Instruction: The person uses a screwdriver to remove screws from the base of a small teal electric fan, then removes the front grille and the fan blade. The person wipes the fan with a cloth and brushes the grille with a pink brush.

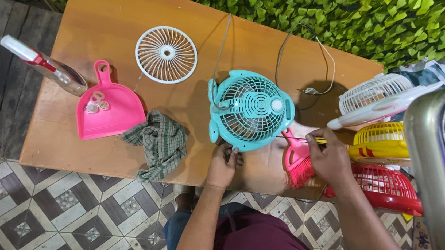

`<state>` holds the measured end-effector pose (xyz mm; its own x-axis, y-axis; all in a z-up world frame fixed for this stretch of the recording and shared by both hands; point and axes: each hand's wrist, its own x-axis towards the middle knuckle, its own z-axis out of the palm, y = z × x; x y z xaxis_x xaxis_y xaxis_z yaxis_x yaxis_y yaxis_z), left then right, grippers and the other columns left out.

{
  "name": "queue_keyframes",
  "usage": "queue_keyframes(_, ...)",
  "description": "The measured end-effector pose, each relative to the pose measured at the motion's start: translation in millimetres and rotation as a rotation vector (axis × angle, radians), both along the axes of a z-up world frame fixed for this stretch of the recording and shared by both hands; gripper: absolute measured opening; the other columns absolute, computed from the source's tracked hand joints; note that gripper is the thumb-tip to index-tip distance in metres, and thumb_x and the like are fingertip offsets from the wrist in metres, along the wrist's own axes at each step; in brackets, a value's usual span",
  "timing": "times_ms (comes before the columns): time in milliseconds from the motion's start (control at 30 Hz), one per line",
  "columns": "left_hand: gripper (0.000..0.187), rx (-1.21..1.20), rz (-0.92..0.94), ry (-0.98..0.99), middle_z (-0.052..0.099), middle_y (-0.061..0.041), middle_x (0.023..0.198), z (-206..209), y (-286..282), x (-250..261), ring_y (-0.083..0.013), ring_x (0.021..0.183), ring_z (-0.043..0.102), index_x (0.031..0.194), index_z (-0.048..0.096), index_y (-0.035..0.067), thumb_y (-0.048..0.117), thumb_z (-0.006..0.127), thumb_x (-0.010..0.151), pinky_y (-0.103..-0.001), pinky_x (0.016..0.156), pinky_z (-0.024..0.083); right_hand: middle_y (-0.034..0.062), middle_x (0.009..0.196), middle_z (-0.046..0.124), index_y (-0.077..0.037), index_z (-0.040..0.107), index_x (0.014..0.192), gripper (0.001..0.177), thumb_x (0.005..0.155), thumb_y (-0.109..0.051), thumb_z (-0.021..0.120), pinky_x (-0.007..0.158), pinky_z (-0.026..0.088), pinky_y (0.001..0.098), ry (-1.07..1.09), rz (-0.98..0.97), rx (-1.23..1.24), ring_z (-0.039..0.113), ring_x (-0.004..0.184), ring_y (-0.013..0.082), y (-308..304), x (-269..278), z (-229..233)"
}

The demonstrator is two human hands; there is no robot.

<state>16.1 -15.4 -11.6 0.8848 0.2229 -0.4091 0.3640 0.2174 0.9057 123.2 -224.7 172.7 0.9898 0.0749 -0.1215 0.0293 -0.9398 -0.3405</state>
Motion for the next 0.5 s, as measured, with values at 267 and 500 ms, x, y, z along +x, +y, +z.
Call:
queue_keyframes(267,0.023,-0.172,0.119,0.069,0.067,-0.007,0.078,0,-3,0,-0.0146,0.059,0.064,0.116,0.062,-0.002,0.016,0.06,0.101,-0.03,0.051,0.051,0.0231,0.075,0.068,-0.009,0.066,0.111,0.025,0.097,-0.03,0.065,0.067,0.051,0.0498,0.075,0.035,0.031,0.066,0.066,0.0409,-1,3,-23)
queue_keyframes(500,0.039,0.098,0.366,0.144,0.069,-0.006,0.081,-3,37,-4,-0.0137,0.051,0.061,0.13,0.056,-0.001,0.022,0.064,0.099,-0.029,0.045,0.049,0.0262,0.09,0.071,-0.003,0.059,0.11,0.029,0.095,-0.028,0.064,0.071,0.052,0.0553,0.009,0.292,-0.016,0.068,0.082,0.0463,8,9,-27)
